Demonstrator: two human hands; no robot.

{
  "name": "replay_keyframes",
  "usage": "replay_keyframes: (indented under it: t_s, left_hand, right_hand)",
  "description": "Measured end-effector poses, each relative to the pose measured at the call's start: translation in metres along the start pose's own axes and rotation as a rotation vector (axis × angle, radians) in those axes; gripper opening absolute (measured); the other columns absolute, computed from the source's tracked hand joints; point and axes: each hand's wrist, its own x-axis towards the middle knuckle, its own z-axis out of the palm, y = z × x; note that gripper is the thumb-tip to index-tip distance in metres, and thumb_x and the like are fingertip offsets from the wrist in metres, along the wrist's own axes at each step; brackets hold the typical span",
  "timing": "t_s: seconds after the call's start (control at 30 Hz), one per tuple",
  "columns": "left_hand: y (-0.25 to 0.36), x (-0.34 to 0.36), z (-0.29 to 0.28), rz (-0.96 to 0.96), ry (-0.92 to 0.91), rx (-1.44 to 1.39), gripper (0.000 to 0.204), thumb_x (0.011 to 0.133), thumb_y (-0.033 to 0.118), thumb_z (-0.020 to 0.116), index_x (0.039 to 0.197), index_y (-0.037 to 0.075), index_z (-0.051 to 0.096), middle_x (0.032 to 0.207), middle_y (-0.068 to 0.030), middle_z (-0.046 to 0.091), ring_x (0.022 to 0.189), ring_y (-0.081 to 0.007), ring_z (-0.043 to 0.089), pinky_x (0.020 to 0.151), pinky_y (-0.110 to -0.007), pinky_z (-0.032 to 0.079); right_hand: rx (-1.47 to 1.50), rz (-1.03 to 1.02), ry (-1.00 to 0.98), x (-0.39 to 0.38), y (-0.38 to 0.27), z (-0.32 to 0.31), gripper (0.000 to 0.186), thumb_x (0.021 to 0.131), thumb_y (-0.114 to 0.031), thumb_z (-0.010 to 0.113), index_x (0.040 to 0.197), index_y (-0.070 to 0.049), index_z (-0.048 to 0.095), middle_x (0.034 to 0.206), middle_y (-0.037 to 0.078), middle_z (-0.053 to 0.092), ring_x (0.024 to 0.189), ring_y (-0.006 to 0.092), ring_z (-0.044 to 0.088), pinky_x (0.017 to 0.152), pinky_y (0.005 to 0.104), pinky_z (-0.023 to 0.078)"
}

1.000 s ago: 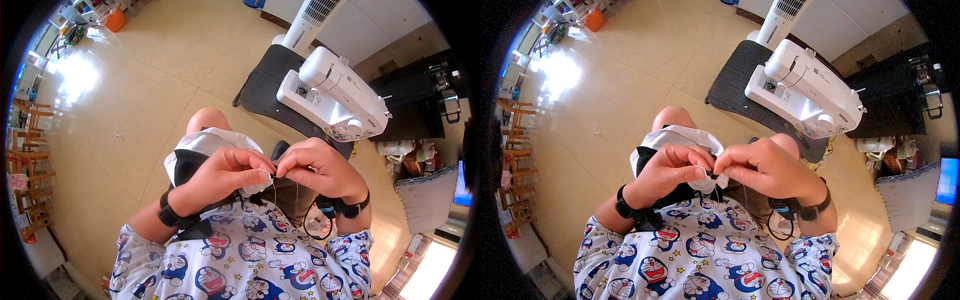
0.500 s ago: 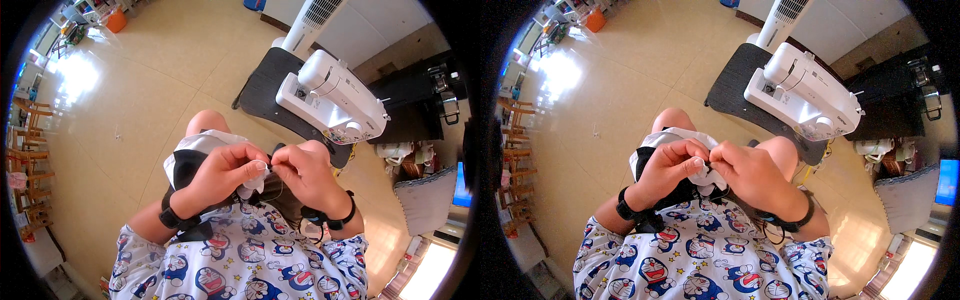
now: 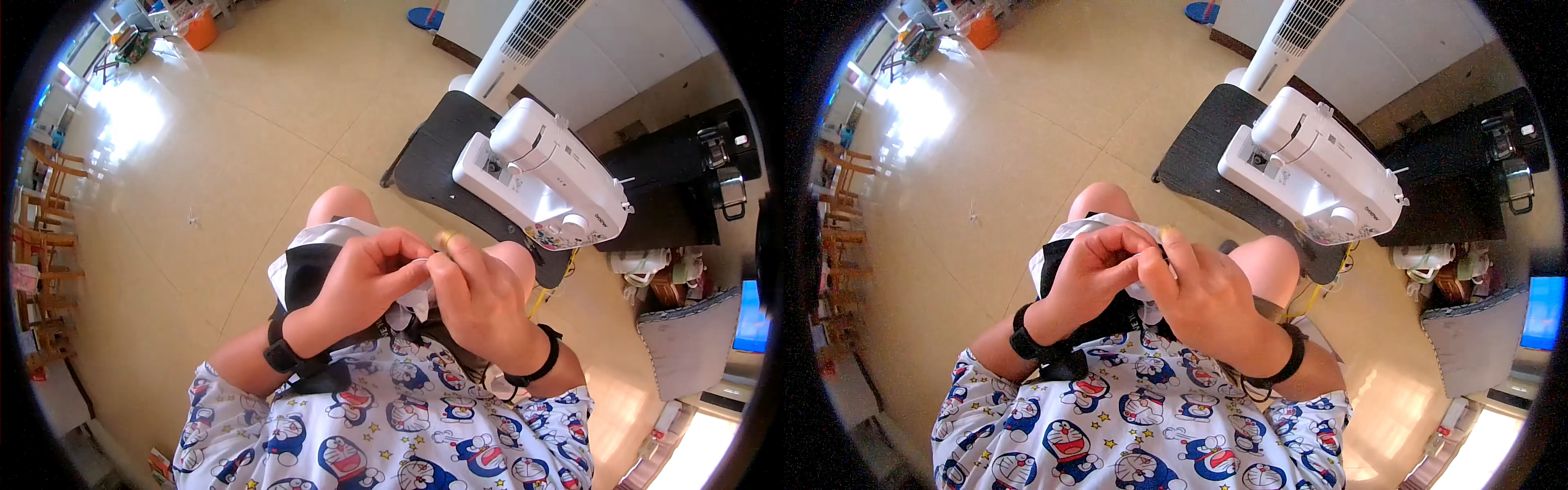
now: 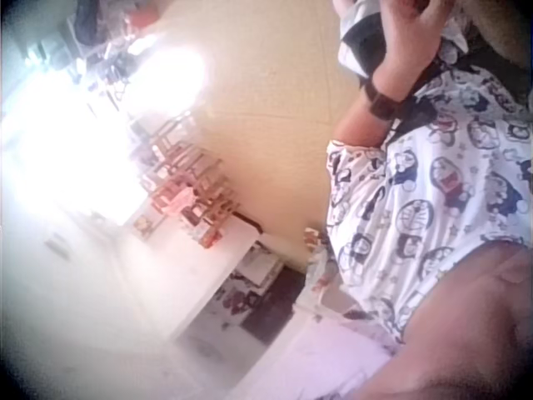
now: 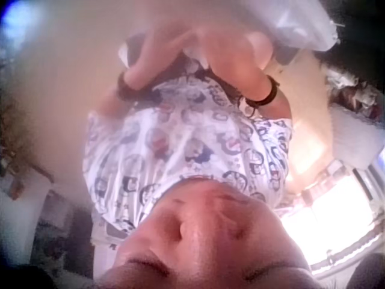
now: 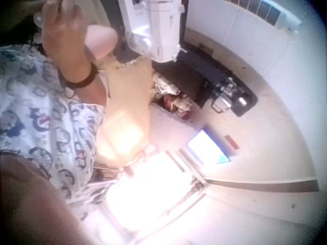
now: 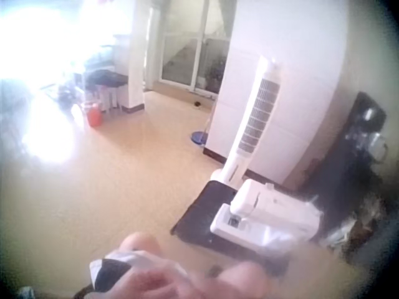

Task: The person is sewing a black and white piece of fabric by hand using a needle, thread, and a thimble. They repeatedly guide the needle through the material and pull the thread taut to create stitches.

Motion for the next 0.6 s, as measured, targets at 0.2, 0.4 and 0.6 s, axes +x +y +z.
replay_keyframes:
  t_s: [0.2, 0.4, 0.6]
  left_hand:
    - [-0.003, 0.005, -0.009, -0.096, -0.003, 0.074, 0.01, 0.082, 0.007, 0.058, 0.082, -0.003, 0.058, 0.082, -0.0015, 0.06, 0.072, -0.0048, 0.055, 0.063, -0.019, 0.045]
    - [0.004, 0.002, -0.015, -0.173, -0.012, -0.036, 0.007, 0.08, 0.004, 0.058, 0.076, -0.001, 0.057, 0.085, -0.0038, 0.062, 0.071, -0.0054, 0.055, 0.063, -0.019, 0.044]
    - [0.003, 0.0, -0.017, -0.159, -0.03, -0.103, 0.007, 0.079, 0.003, 0.057, 0.073, 0.0, 0.056, 0.089, -0.0065, 0.061, 0.075, -0.0058, 0.055, 0.067, -0.02, 0.044]
  right_hand:
    - [0.249, -0.186, 0.205, 0.003, -0.008, -0.024, 0.023, 0.076, -0.008, 0.056, 0.097, -0.007, 0.046, 0.088, 0.014, 0.057, 0.055, 0.0195, 0.048, 0.046, 0.0263, 0.04]
    - [1.256, 0.371, 0.661, -0.014, 0.012, -0.07, 0.013, 0.094, -0.02, 0.039, 0.098, -0.008, 0.037, 0.064, 0.006, 0.05, 0.046, 0.0088, 0.04, 0.039, 0.0188, 0.032]
    - [1.437, 0.201, 0.767, -0.04, 0.042, -0.133, 0.012, 0.094, -0.015, 0.039, 0.1, -0.005, 0.037, 0.059, 0.0, 0.038, 0.041, 0.0053, 0.032, 0.036, 0.0192, 0.026]
